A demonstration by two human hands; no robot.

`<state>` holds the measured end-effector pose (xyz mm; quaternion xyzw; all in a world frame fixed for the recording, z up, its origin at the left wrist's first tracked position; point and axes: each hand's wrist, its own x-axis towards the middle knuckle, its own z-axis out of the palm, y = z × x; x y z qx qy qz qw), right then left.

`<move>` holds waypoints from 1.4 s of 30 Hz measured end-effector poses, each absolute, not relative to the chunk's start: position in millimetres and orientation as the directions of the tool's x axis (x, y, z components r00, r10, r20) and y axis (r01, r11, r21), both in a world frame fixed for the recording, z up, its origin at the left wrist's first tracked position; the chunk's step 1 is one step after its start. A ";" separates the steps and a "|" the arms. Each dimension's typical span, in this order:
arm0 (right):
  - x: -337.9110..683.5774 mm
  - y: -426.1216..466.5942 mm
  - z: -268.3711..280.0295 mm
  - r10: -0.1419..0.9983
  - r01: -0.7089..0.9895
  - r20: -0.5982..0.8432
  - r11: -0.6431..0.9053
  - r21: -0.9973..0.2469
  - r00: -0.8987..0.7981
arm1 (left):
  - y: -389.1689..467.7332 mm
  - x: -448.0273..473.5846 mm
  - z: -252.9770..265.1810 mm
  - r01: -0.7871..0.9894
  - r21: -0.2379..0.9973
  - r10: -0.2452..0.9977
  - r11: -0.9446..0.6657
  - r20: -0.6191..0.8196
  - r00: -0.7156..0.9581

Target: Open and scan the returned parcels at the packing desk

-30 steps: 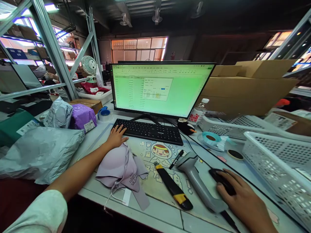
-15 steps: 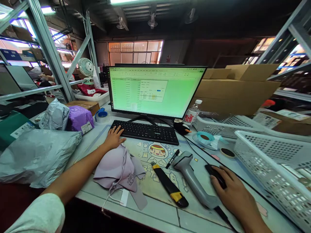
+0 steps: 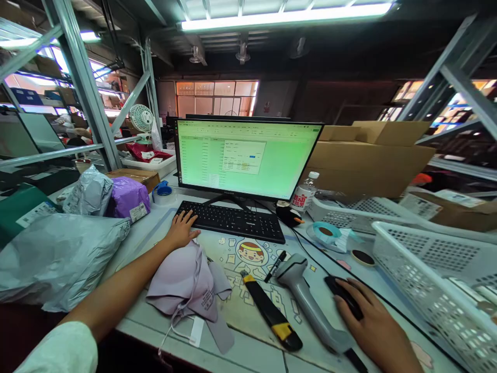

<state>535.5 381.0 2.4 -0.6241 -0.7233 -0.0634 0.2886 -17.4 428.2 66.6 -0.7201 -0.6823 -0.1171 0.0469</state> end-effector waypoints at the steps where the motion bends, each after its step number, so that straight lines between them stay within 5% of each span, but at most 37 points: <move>1: 536.0 381.6 1.8 0.868 0.931 0.493 0.223 -0.289 -0.055 | 428.4 -17.4 66.4 0.993 0.093 0.971 -0.066 0.234 0.042; 23: 535.0 386.3 4.3 0.896 0.854 0.442 0.257 -0.452 -0.035 | 428.6 -18.3 67.7 0.991 0.117 0.979 -0.060 0.202 0.036; 42: 535.5 382.1 5.5 0.899 0.894 0.436 0.232 -0.384 -0.046 | 427.3 -17.2 70.5 0.992 0.115 0.981 -0.050 0.192 0.027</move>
